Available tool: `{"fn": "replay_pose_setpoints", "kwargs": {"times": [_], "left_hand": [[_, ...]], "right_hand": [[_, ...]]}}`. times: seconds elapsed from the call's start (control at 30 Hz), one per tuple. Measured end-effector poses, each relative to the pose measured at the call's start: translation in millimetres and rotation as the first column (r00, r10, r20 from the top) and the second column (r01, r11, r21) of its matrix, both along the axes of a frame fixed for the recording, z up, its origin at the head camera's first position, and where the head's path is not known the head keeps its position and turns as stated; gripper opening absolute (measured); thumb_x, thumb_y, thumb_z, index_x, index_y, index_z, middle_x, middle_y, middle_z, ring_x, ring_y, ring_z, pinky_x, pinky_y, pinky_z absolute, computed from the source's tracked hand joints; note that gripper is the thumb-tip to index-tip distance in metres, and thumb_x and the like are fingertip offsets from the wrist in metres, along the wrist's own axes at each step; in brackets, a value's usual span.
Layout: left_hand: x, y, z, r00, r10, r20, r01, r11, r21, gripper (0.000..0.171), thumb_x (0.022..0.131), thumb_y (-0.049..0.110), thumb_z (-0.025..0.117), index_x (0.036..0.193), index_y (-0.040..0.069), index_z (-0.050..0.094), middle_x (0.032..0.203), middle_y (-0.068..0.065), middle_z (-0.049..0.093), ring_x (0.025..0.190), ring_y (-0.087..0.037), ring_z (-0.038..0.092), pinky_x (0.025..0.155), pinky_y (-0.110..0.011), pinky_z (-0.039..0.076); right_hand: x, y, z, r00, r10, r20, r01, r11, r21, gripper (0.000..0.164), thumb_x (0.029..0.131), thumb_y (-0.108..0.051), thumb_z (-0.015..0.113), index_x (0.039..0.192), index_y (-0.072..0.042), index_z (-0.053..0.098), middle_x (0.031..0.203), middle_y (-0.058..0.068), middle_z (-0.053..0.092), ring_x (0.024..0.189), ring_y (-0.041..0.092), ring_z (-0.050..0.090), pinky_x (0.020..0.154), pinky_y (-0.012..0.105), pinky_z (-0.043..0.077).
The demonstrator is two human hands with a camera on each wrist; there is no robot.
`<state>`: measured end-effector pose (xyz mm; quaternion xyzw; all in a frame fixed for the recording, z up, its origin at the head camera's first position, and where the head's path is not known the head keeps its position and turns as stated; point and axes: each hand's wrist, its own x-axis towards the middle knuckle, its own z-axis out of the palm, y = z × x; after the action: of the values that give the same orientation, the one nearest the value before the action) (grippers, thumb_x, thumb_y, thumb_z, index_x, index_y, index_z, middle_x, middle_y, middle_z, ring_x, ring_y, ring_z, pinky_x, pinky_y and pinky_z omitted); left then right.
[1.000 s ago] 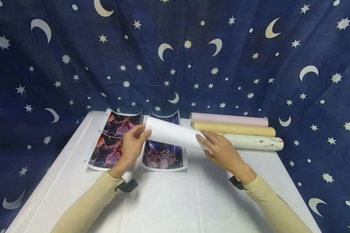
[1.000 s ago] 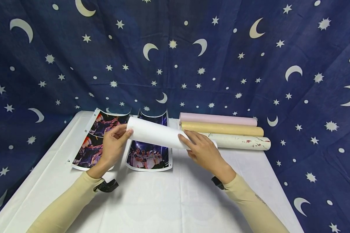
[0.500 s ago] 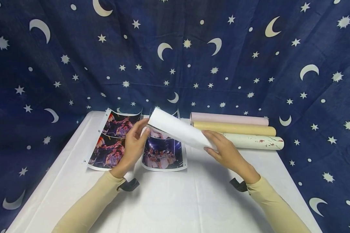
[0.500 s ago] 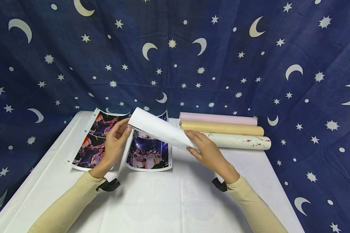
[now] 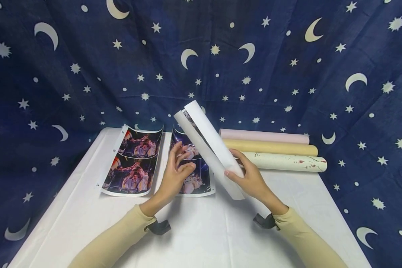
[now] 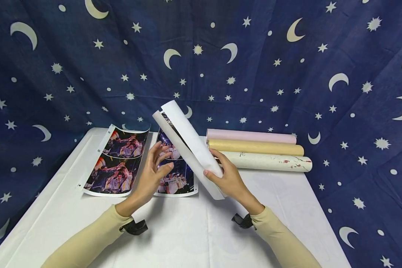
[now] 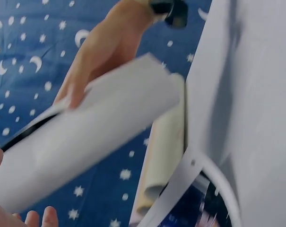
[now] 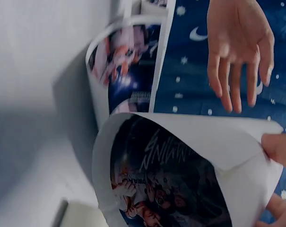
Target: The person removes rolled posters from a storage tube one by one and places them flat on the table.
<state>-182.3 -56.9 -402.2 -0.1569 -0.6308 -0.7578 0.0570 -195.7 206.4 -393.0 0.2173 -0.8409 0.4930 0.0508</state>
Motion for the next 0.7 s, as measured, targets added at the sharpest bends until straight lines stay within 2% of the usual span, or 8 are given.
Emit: {"fn": "replay_pose_setpoints", "kwargs": {"times": [0.13,0.27,0.37,0.57,0.7], "left_hand": [[6.3,13,-2.9,0.998,-0.059,0.019,0.059,0.998,0.003,0.086,0.091,0.002,0.063,0.157,0.019,0.011,0.158,-0.013,0.021,0.144,-0.034,0.033,0.105,-0.024,0.047],[7.3,20,-5.0,0.997,-0.055,0.047,0.054,0.998,0.008,0.088,0.090,0.003,0.066,0.156,0.023,0.012,0.160,-0.009,0.017,0.146,-0.032,0.032,0.112,-0.042,0.042],[6.0,20,-6.5,0.998,-0.034,0.061,0.034,0.999,-0.001,0.090,0.088,0.003,0.067,0.156,0.024,0.012,0.161,-0.008,0.015,0.147,-0.032,0.029,0.114,-0.051,0.037],[0.8,17,-10.8,0.997,0.014,0.081,-0.008,0.997,-0.082,0.100,0.086,0.007,0.073,0.157,0.029,0.008,0.163,-0.005,0.011,0.145,-0.031,0.031,0.110,-0.052,0.041],[-2.8,14,-13.8,0.997,0.034,0.074,-0.028,0.996,-0.083,0.101,0.085,0.001,0.071,0.157,0.029,0.007,0.161,-0.006,0.014,0.142,-0.033,0.037,0.105,-0.051,0.046]], "right_hand": [[3.3,-12,-3.0,1.000,0.001,0.022,0.000,0.999,-0.039,0.069,0.089,-0.018,0.072,0.148,-0.027,0.039,0.139,0.015,0.054,0.118,0.035,0.060,0.085,0.044,0.058],[5.8,-20,-8.6,0.999,0.026,0.048,-0.023,0.998,-0.058,0.071,0.091,-0.019,0.070,0.152,-0.027,0.033,0.145,0.014,0.048,0.123,0.037,0.056,0.087,0.048,0.057],[7.1,-24,-12.8,0.998,0.022,0.066,-0.017,0.998,-0.063,0.073,0.092,-0.019,0.070,0.153,-0.028,0.030,0.148,0.016,0.045,0.128,0.040,0.053,0.091,0.053,0.055],[10.2,-28,-15.2,0.996,0.017,0.090,-0.011,0.998,-0.065,0.074,0.091,-0.020,0.070,0.153,-0.028,0.029,0.148,0.022,0.045,0.129,0.045,0.051,0.097,0.058,0.050],[10.9,-28,-14.5,0.995,0.023,0.101,-0.016,0.997,-0.073,0.075,0.091,-0.020,0.069,0.153,-0.027,0.028,0.148,0.022,0.044,0.130,0.044,0.051,0.097,0.056,0.051]]}}
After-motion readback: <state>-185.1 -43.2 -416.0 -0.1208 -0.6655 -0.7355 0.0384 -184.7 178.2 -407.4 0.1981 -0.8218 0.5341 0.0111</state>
